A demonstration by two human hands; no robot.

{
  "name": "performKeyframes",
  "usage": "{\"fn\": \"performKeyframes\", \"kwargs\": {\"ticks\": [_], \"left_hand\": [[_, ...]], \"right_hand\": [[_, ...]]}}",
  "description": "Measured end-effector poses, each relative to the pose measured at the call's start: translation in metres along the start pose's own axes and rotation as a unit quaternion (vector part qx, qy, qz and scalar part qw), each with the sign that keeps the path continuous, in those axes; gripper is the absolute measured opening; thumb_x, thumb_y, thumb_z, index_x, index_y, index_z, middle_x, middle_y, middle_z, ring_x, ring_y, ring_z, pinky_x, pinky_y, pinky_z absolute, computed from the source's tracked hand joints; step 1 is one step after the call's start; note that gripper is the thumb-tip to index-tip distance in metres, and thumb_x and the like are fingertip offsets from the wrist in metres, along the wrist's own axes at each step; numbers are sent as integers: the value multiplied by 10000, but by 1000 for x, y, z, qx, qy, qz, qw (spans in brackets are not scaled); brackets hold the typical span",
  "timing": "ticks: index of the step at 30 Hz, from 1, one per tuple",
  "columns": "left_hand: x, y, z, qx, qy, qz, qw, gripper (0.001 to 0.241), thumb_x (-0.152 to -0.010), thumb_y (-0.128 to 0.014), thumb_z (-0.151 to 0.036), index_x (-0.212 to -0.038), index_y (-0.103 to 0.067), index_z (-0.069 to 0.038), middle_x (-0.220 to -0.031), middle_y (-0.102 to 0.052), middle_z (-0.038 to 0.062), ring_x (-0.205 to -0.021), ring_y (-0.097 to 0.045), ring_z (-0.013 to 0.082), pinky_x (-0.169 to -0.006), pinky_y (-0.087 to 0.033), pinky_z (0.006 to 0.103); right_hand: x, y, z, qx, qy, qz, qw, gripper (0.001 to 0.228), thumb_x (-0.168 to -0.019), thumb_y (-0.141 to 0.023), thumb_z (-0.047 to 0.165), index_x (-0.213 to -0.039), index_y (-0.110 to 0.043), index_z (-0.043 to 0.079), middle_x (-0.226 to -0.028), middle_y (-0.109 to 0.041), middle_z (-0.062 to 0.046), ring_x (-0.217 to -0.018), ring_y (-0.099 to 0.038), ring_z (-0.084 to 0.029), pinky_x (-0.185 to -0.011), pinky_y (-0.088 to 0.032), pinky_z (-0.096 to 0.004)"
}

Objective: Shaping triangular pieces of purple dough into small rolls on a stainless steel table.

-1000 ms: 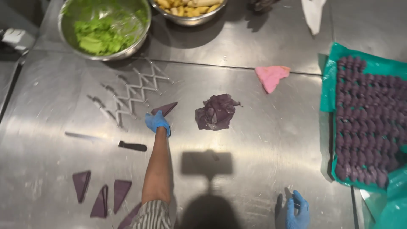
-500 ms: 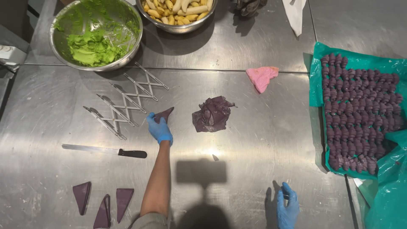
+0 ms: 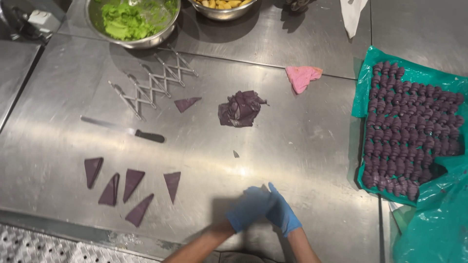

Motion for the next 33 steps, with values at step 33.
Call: {"fn": "performKeyframes", "kwargs": {"ticks": [33], "left_hand": [[65,-243,-100,831,371,-211,357,292,-937,-631,-70,-1221,-684,-21,-997,-755,37,-836,-727,128,-773,-607,292]], "right_hand": [[33,106,5,388,80,-25,918,502,-1042,-556,253,-1387,-590,-110,-1310,-699,-148,-1161,-695,-215,-1030,-530,-320]]}}
Point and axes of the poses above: each hand's wrist, its own x-axis away from the middle knuckle, its own y-axis out of the back of the hand, z = x × y, the point moved 4 cm from there along -x, towards the middle knuckle
